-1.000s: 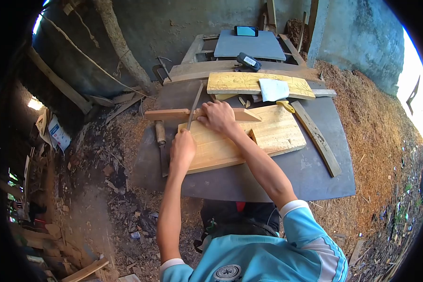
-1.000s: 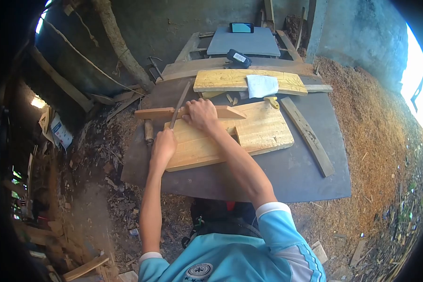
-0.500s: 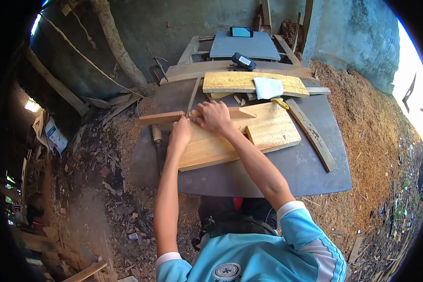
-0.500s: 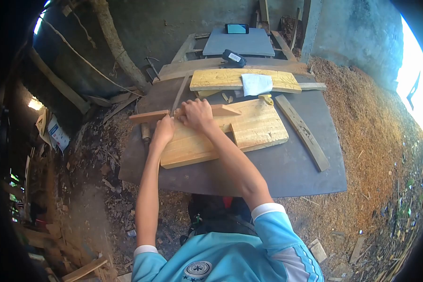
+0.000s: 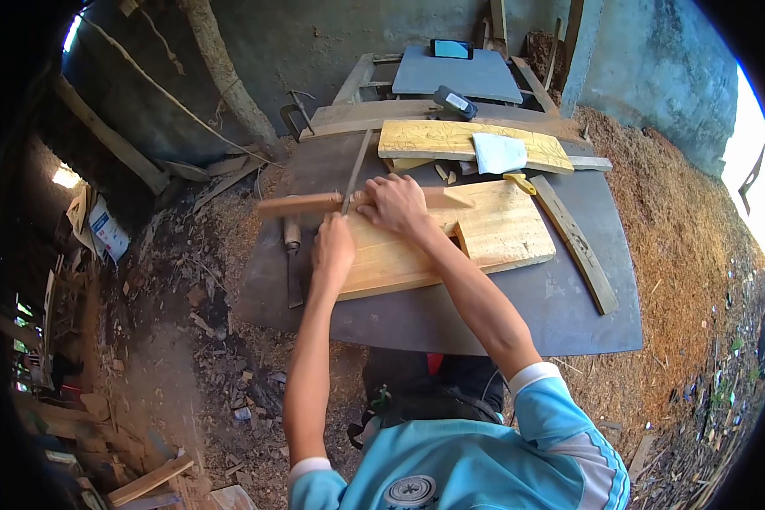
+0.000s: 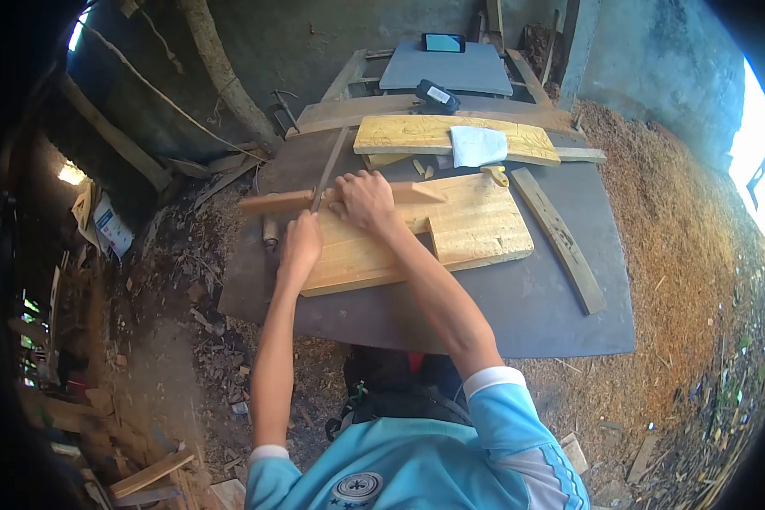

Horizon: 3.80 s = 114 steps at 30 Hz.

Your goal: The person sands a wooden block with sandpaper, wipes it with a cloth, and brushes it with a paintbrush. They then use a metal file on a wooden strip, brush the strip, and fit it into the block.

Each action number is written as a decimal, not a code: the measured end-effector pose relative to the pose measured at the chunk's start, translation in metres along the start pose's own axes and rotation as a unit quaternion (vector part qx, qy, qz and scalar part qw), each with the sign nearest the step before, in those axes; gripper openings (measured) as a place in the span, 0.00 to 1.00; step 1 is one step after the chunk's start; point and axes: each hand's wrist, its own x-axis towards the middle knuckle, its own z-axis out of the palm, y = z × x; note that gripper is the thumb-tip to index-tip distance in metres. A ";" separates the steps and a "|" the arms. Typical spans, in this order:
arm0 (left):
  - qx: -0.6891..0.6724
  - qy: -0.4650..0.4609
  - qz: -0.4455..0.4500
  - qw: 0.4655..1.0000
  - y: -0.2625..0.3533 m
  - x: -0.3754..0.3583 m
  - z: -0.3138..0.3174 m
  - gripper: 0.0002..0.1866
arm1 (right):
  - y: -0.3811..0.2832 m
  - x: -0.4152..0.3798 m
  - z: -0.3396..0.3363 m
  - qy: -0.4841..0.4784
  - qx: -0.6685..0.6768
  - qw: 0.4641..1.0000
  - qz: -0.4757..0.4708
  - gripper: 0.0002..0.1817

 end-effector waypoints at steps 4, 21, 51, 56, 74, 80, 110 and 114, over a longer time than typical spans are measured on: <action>-0.011 -0.024 0.003 1.000 0.013 0.034 0.005 0.15 | 0.002 -0.001 -0.002 0.023 0.002 1.000 0.007 0.20; -0.031 -0.025 -0.058 0.998 -0.010 -0.107 -0.011 0.13 | 0.000 -0.001 -0.004 -0.042 -0.013 0.999 0.006 0.20; -0.078 -0.033 -0.009 0.996 -0.030 -0.177 -0.031 0.12 | 0.006 -0.007 -0.010 -0.030 -0.023 0.999 -0.039 0.19; -0.084 -0.079 -0.054 0.992 -0.018 -0.183 -0.036 0.14 | 0.011 -0.005 -0.006 -0.041 -0.024 0.997 -0.054 0.21; -0.444 0.005 -0.086 0.892 -0.046 -0.188 -0.033 0.11 | 0.038 0.003 -0.015 -0.066 0.001 0.986 -0.151 0.22; -0.511 0.027 -0.031 0.858 -0.040 -0.154 -0.021 0.10 | 0.059 -0.013 -0.023 -0.046 -0.020 0.988 -0.143 0.24; -0.624 -0.173 0.096 0.756 -0.010 -0.075 0.010 0.10 | 0.001 -0.039 -0.050 -0.012 0.502 0.864 -0.026 0.09; -0.629 -0.167 0.091 0.754 -0.008 -0.074 0.014 0.10 | -0.008 -0.045 -0.055 -0.036 0.510 0.859 -0.017 0.17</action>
